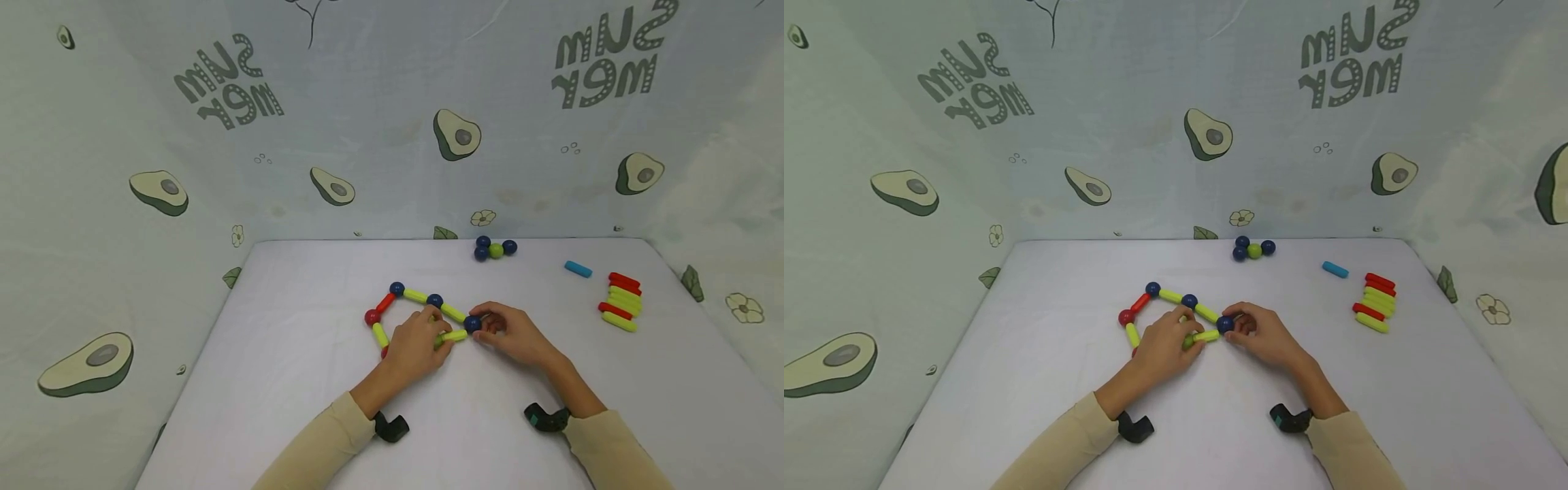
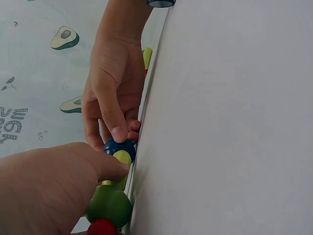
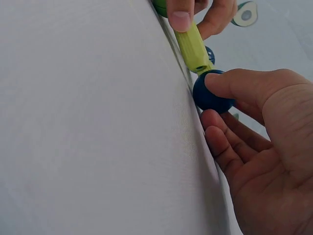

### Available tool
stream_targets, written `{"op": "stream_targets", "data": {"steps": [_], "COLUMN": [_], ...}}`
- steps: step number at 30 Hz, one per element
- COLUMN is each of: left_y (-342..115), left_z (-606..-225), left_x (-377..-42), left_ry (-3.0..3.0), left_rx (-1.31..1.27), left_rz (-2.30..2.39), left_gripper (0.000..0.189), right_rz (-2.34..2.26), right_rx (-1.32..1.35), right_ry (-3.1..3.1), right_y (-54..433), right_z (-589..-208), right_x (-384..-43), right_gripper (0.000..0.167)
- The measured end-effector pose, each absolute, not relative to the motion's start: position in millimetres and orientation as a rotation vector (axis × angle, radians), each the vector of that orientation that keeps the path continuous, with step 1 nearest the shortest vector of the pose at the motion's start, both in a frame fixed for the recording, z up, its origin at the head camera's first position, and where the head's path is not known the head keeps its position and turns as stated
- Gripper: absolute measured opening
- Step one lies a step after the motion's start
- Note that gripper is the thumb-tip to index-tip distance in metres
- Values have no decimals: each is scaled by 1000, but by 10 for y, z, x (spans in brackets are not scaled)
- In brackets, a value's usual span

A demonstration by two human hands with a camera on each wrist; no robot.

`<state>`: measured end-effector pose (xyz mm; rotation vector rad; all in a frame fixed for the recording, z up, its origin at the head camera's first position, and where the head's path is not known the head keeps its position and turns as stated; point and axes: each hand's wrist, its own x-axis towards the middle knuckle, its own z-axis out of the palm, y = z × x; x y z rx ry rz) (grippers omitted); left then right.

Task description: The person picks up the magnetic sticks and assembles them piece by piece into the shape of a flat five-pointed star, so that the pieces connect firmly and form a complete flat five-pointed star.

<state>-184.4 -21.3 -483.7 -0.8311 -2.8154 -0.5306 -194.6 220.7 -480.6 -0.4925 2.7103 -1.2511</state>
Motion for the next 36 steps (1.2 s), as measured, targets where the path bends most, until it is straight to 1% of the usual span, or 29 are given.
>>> {"op": "stream_targets", "data": {"steps": [16, 19, 23, 25, 30, 36], "left_y": [-220, -226, -236, -241, -282, -418], "left_z": [-4863, -4862, -4850, -4831, -4802, -4804], "left_x": [-1864, -1864, -1858, -1857, -1866, -1879], "left_ry": [-2804, -2847, -2948, -2990, -3040, -3024], "left_rx": [-801, -772, -696, -660, -648, -782], "left_rz": [-552, -601, -659, -684, -694, -715], "left_gripper": [28, 40, 66, 73, 74, 72], "right_rz": [-1289, -1283, -1263, -1260, -1201, -1082], "right_rx": [-540, -529, -449, -386, -228, -83], "right_ry": [2702, 2701, 2716, 2726, 2807, 2974], "right_y": [2208, 2222, 2286, 2341, 2539, 2918], "right_z": [-4824, -4833, -4850, -4850, -4793, -4699], "right_x": [-1938, -1942, -1975, -2006, -2079, -2053], "right_gripper": [38, 38, 35, 33, 30, 36]}}
